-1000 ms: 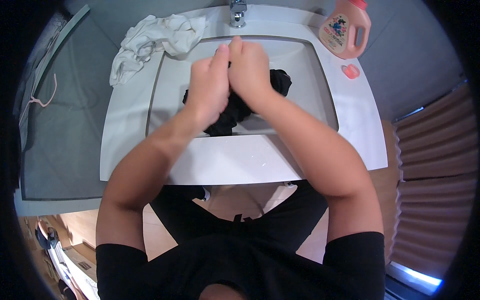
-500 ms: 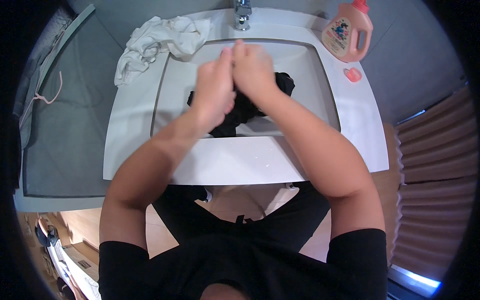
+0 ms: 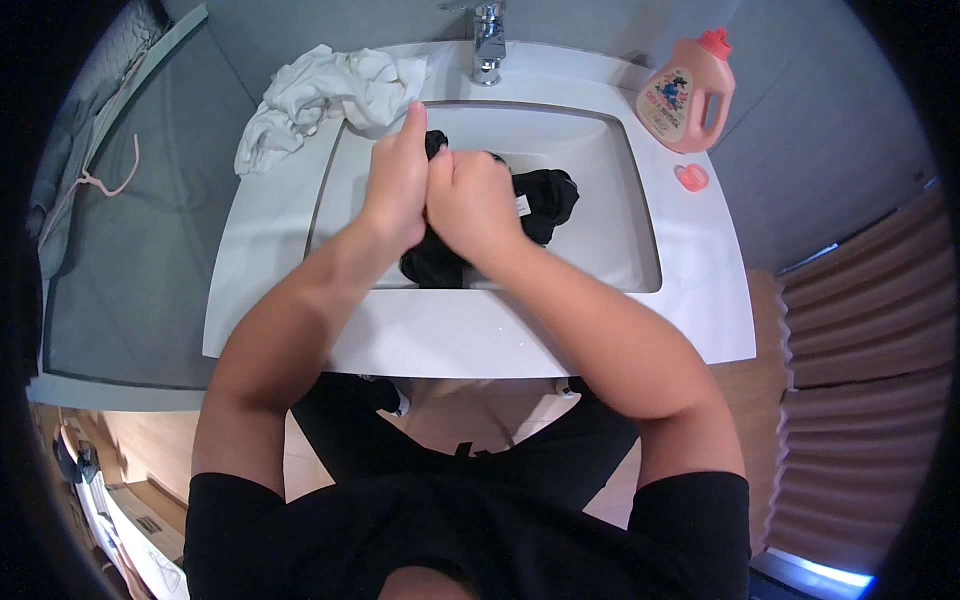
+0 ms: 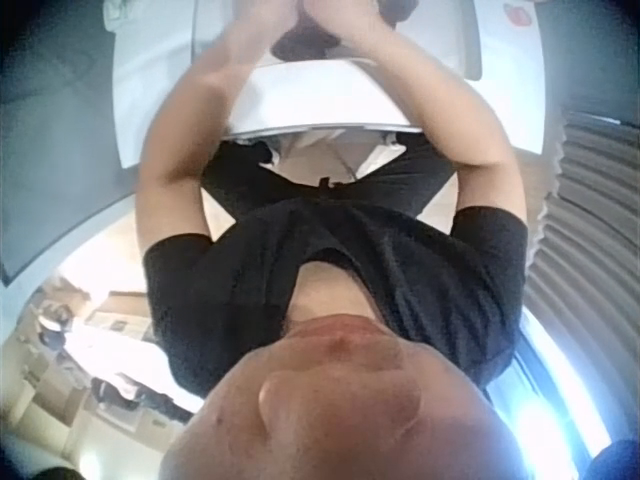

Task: The person washes a black garment by hand in a sink with soapy water, scrubbing and squeezing the fabric repeatedly.

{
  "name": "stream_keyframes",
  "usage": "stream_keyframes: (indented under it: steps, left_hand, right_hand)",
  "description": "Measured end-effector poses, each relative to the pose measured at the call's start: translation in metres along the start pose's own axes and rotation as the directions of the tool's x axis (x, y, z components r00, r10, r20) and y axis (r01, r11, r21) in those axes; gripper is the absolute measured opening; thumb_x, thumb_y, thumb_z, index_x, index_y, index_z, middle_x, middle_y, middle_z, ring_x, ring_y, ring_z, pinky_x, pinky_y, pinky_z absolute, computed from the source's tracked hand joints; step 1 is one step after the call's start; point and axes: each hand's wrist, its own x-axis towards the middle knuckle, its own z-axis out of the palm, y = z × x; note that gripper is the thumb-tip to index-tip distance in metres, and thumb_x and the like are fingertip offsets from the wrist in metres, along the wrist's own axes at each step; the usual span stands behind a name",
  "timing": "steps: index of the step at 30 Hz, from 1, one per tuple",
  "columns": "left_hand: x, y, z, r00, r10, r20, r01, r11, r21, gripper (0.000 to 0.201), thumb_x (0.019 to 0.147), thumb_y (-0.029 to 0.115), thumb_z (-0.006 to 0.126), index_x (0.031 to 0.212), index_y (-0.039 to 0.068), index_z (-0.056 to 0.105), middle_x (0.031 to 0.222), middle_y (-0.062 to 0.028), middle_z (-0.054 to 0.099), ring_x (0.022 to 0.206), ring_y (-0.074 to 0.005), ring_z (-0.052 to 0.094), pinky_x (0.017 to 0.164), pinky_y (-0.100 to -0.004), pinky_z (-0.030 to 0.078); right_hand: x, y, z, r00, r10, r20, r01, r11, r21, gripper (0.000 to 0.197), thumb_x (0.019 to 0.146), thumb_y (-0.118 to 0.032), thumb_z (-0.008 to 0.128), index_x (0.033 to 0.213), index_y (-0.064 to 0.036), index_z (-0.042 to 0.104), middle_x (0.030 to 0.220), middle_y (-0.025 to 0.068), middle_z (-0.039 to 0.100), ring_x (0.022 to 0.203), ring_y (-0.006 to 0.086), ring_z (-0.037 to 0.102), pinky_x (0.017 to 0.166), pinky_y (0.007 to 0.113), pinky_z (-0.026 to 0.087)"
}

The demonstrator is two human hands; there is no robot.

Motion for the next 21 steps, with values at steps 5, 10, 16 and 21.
stream_keyframes:
  steps: [5,10,16,21]
  left_hand:
    - [-0.020,-0.007,0.013,0.973,0.046,0.225,-0.088,0.980,0.180,0.050,0.099,0.047,0.057,0.070,0.007,0.054,0.051,0.0017,0.041,0.034,-0.0101,0.034,0.031,-0.0286,0.023]
    - [0.020,-0.015,-0.015,0.996,0.068,0.053,-0.062,0.992,-0.113,0.041,0.101,0.042,0.055,0.079,0.007,0.057,0.060,-0.0020,0.051,0.050,-0.0110,0.047,0.045,-0.0318,0.038]
    - [-0.024,-0.007,0.006,0.972,0.051,0.231,-0.085,0.986,0.141,0.050,0.103,0.048,0.046,0.074,0.008,0.052,0.054,-0.0006,0.044,0.033,-0.0143,0.038,0.030,-0.0324,0.026]
    - [-0.013,-0.007,0.006,0.998,0.032,0.055,-0.036,0.998,0.061,0.052,0.101,0.042,0.052,0.065,0.005,0.053,0.058,-0.0011,0.050,0.052,-0.0114,0.047,0.046,-0.0330,0.038]
  right_hand:
    - [0.016,0.006,-0.034,0.992,0.125,-0.016,-0.125,0.992,0.029,0.045,0.097,-0.027,0.044,0.073,0.0041,0.065,0.073,0.0283,0.064,0.070,0.0448,0.065,0.068,0.052,0.050]
    - [-0.007,-0.008,-0.004,0.993,-0.095,0.071,0.098,0.994,-0.045,0.042,0.095,-0.025,0.045,0.071,0.0034,0.065,0.075,0.0293,0.064,0.073,0.0485,0.063,0.072,0.056,0.050]
    - [0.013,0.009,-0.030,0.998,-0.007,-0.059,0.005,0.999,-0.046,0.041,0.096,-0.021,0.043,0.071,0.0049,0.063,0.073,0.0296,0.063,0.073,0.0490,0.062,0.070,0.055,0.049]
    - [0.007,0.013,-0.016,0.978,-0.196,-0.069,0.176,0.958,-0.224,0.038,0.096,-0.022,0.047,0.071,0.0028,0.062,0.073,0.0292,0.062,0.071,0.0488,0.061,0.067,0.055,0.048]
